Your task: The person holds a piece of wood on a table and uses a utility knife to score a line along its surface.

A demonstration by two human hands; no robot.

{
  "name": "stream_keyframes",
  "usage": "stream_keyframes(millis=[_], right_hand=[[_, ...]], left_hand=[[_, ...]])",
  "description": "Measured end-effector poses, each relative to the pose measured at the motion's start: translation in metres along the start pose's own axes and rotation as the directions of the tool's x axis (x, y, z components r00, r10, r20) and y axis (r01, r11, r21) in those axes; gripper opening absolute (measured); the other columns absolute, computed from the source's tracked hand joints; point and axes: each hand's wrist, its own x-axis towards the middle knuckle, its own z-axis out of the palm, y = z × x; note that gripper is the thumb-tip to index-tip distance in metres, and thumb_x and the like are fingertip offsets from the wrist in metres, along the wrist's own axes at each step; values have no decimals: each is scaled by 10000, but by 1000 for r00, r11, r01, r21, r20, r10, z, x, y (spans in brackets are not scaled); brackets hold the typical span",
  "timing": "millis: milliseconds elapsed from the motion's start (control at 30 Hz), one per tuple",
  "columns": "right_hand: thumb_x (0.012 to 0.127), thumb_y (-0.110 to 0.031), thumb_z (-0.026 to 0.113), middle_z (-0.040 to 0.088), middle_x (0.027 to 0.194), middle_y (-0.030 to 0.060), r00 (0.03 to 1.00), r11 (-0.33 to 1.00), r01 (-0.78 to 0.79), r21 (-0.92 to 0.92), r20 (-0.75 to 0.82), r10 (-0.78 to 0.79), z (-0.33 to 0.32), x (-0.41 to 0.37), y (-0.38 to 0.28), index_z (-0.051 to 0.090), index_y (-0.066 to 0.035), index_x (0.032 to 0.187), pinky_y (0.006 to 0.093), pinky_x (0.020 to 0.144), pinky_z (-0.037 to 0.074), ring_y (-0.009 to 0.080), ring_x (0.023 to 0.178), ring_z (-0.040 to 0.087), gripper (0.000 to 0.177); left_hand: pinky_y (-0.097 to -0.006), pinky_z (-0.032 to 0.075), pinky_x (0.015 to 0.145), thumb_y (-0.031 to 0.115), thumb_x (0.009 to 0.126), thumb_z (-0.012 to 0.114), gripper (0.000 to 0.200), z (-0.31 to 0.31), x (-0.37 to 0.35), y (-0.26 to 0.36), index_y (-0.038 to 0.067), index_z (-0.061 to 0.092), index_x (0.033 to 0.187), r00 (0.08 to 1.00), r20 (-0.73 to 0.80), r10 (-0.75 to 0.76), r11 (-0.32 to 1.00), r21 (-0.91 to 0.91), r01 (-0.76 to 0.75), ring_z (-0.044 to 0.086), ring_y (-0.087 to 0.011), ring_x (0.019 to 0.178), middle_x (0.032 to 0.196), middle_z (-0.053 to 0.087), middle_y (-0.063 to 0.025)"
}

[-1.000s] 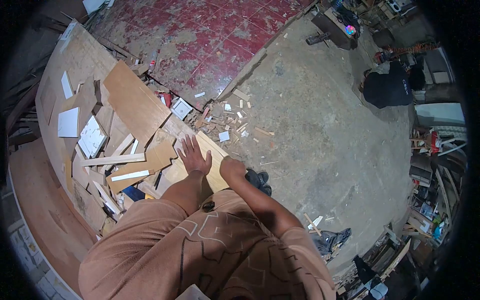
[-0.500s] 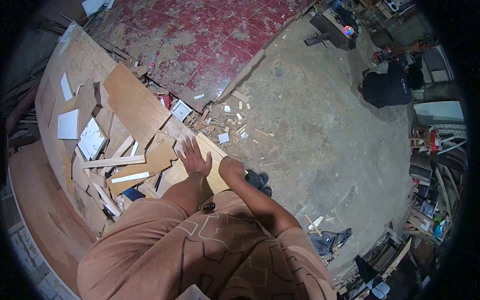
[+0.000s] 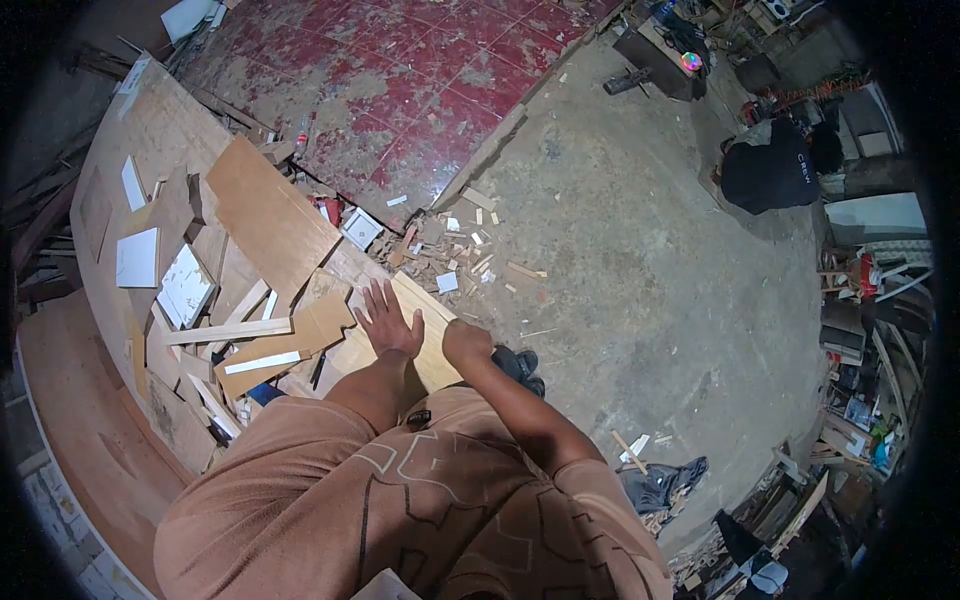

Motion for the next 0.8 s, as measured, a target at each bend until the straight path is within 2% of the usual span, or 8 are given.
stream_keyframes(millis=[100, 167, 300, 367, 467, 567, 700, 800], right_hand=[[838, -107, 522, 694, 971, 205, 999, 995, -49, 85, -13, 50, -2, -29, 13, 676, -11, 953, 412, 747, 554, 331, 917, 692, 215], [878, -138, 479, 681, 1059, 207, 991, 999, -33, 10, 133, 31, -25, -62, 17, 656, 6, 1078, 417, 772, 558, 344, 977, 677, 303], [881, -139, 475, 683, 1042, 213, 982, 999, -37, -39, 183, 43, -37, -63, 14, 659, 9, 1062, 428, 773, 557, 350, 974, 677, 298], [855, -125, 482, 692, 960, 208, 996, 998, -67, 10, 64, 66, -19, -33, 7, 671, 10, 936, 431, 732, 553, 344, 882, 692, 246], [859, -129, 477, 689, 968, 212, 999, 999, -1, 50, -39, 3, 3, 3, -1, 673, 3, 944, 435, 740, 551, 345, 882, 691, 251], [859, -130, 480, 686, 981, 220, 997, 993, -5, 121, -80, 14, 11, -10, 15, 673, -6, 954, 436, 755, 548, 351, 892, 689, 248], [857, -126, 493, 686, 986, 221, 995, 996, -62, 62, 79, 57, -34, -75, 19, 671, -8, 982, 432, 760, 549, 348, 899, 690, 247], [868, -136, 490, 689, 991, 217, 990, 996, -83, 33, 116, 79, -35, -72, 13, 663, 1, 1013, 443, 756, 554, 354, 902, 691, 265]], left_hand=[[-608, -5, 1128, 499, 859, 484, 874, 0, 0, -1, 82, 90, 1519, 1000, 12, 3, 1000, 3, -3, 14, -344, 1465, 1586, 34, -159], [-608, -3, 1127, 496, 858, 488, 875, 1, 0, 0, 82, 92, 1519, 1000, 8, -3, 1000, -1, 3, 15, -344, 1465, 1586, 32, -158], [-607, 3, 1128, 510, 860, 480, 874, -2, 1, 1, 82, 99, 1519, 1000, 10, -2, 1000, 15, 2, 18, -346, 1464, 1586, 33, -158], [-607, 4, 1127, 515, 860, 477, 874, -1, 0, 1, 81, 100, 1519, 1000, 5, -1, 1000, 10, 1, 19, -346, 1464, 1586, 34, -160], [-607, 5, 1127, 526, 862, 468, 876, 0, 1, 1, 83, 96, 1520, 1000, 6, -9, 999, 34, 9, 19, -347, 1464, 1587, 31, -159], [-608, 6, 1127, 530, 863, 463, 877, 3, 1, -1, 83, 94, 1520, 1000, 2, 4, 999, 40, -4, 19, -346, 1464, 1588, 27, -158], [-609, 2, 1127, 534, 864, 458, 882, 0, 0, 0, 84, 79, 1521, 1000, 19, -2, 999, 39, 2, 15, -347, 1464, 1588, 24, -158], [-609, 1, 1127, 534, 865, 456, 883, -2, 0, 1, 85, 71, 1522, 1000, 25, -2, 999, 35, 2, 15, -349, 1464, 1587, 23, -160]])
